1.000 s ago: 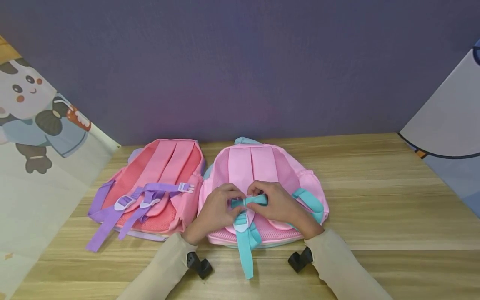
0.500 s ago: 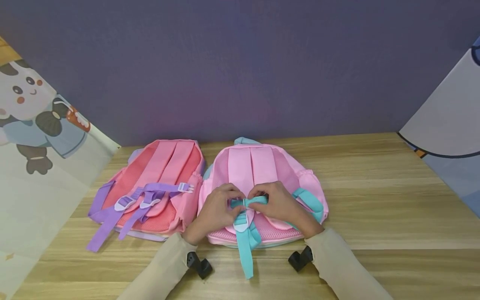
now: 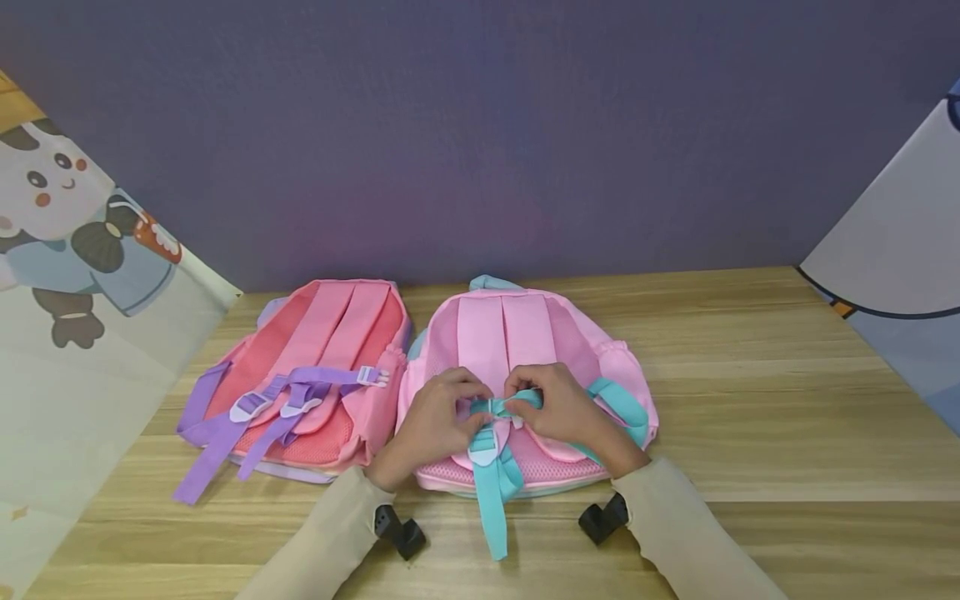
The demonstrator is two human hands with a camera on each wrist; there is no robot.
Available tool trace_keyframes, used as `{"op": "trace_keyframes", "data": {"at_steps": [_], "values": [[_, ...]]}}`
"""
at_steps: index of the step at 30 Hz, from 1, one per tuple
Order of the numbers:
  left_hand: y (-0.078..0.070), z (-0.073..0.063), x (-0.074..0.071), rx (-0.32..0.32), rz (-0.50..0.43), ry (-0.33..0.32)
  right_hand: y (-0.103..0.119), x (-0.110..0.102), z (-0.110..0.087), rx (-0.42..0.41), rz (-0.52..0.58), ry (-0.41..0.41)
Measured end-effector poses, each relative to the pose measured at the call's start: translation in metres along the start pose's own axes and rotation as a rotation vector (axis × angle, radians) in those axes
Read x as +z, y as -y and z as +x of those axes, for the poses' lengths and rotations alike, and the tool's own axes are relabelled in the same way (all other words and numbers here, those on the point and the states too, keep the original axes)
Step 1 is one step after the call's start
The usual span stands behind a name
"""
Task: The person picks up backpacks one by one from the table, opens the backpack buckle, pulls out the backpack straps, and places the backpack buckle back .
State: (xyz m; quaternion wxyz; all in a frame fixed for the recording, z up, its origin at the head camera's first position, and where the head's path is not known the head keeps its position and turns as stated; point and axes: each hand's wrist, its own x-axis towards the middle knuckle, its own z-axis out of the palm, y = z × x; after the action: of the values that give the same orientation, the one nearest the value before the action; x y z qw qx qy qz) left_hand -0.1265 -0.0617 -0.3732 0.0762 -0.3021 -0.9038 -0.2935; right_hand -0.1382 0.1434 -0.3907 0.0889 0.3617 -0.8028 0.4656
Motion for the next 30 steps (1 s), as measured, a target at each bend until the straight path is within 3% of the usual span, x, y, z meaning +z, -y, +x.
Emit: {"op": "trace_keyframes", "data": {"at_steps": [12,19,30], "values": [[0.001,-0.0004,0.0001,-0.01,-0.008,0.006,-0.0007,-0.0011,0.0011,-0.015,0.042,0.019],[0.0024,-0.0009,0.0008,-0.006,-0.016,0.007,-0.0028,0.002,-0.0004,0.042,0.035,0.055],[0.0028,-0.0005,0.0015,-0.007,-0.017,0.0,-0.0023,0.0027,0.0,0.012,-0.033,0.01]]}}
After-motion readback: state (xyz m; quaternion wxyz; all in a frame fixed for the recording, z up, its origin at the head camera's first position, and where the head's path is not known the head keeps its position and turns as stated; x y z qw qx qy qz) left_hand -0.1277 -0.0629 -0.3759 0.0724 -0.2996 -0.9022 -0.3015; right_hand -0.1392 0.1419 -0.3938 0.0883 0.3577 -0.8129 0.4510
